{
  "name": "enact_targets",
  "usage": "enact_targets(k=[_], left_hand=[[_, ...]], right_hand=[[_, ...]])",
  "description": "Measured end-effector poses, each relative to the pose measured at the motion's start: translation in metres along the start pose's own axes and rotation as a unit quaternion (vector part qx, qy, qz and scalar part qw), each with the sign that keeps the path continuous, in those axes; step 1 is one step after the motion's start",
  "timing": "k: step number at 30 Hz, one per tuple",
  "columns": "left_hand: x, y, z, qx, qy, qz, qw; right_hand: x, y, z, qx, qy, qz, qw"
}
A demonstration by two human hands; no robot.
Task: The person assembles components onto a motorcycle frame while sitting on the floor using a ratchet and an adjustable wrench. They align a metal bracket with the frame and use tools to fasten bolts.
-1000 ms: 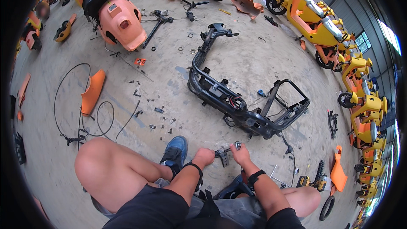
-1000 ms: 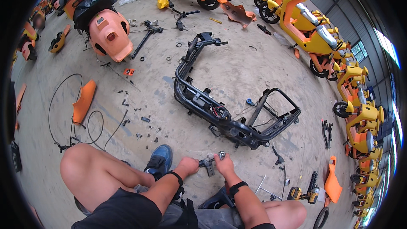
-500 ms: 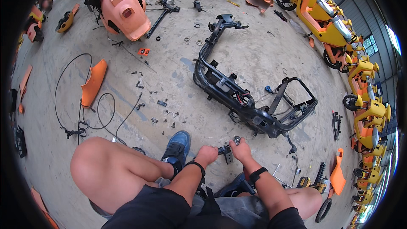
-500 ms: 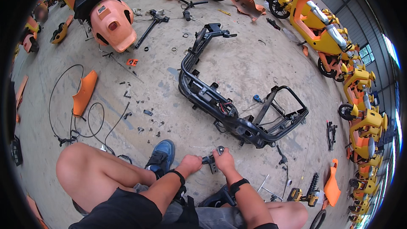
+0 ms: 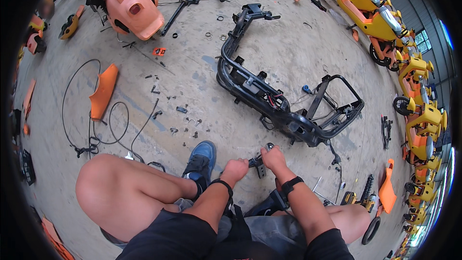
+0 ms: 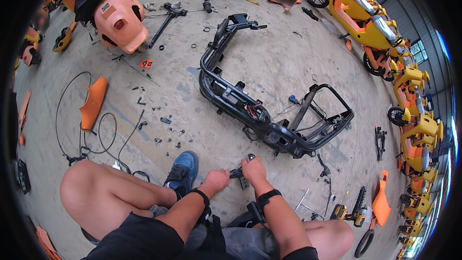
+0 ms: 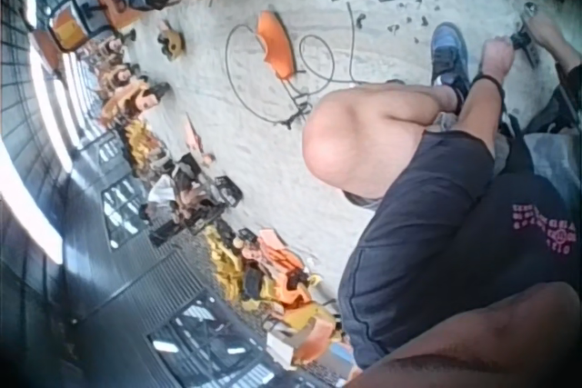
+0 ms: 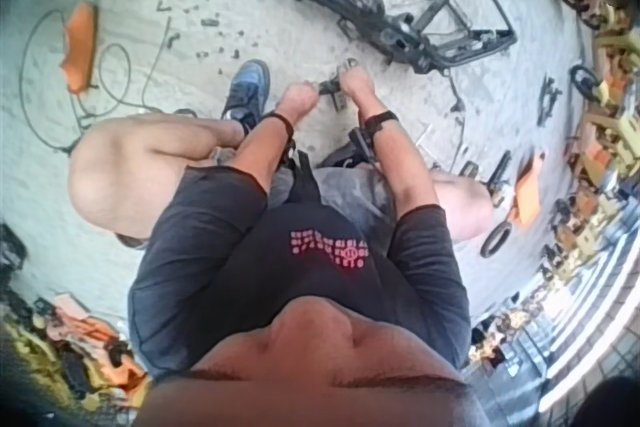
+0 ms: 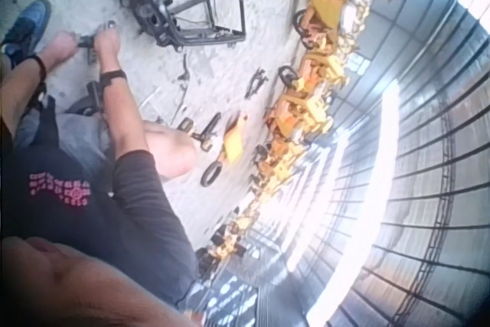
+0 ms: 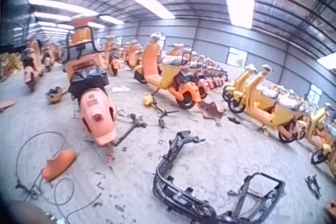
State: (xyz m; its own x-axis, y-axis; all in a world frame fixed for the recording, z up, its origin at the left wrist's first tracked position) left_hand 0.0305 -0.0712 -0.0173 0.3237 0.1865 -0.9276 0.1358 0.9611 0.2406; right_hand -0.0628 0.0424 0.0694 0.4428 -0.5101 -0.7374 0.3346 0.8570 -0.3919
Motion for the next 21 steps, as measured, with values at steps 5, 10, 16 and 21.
enact_targets(k=[5, 10, 16, 21], left_hand=[[-0.004, 0.006, 0.0, 0.013, 0.011, -0.024, 1.0], [0.0, 0.003, -0.001, 0.019, 0.005, -0.03, 0.999], [-0.002, 0.006, 0.0, 0.033, 0.026, -0.026, 0.999], [0.0, 0.004, -0.001, 0.023, 0.005, -0.021, 1.0]], right_hand=[[0.022, 0.027, -0.03, 0.038, 0.018, -0.019, 0.999], [0.023, 0.007, -0.012, 0.156, -0.026, -0.169, 0.973], [0.028, 0.016, -0.019, 0.155, -0.045, -0.188, 0.969], [0.02, 0.002, -0.013, 0.101, -0.076, -0.106, 0.986]])
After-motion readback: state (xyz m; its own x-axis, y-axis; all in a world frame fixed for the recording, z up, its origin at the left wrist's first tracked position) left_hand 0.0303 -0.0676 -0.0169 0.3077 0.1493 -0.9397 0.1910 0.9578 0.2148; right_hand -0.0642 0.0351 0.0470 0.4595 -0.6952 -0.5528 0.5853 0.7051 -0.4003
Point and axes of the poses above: each hand's wrist, its own z-axis away from the middle knuckle, its own x-axis out of the palm, y = z × x, the point moved 7 cm from there along -z, towards the middle knuckle, and after that the axes turned 13 degrees about -z, right-handed, at the moved point
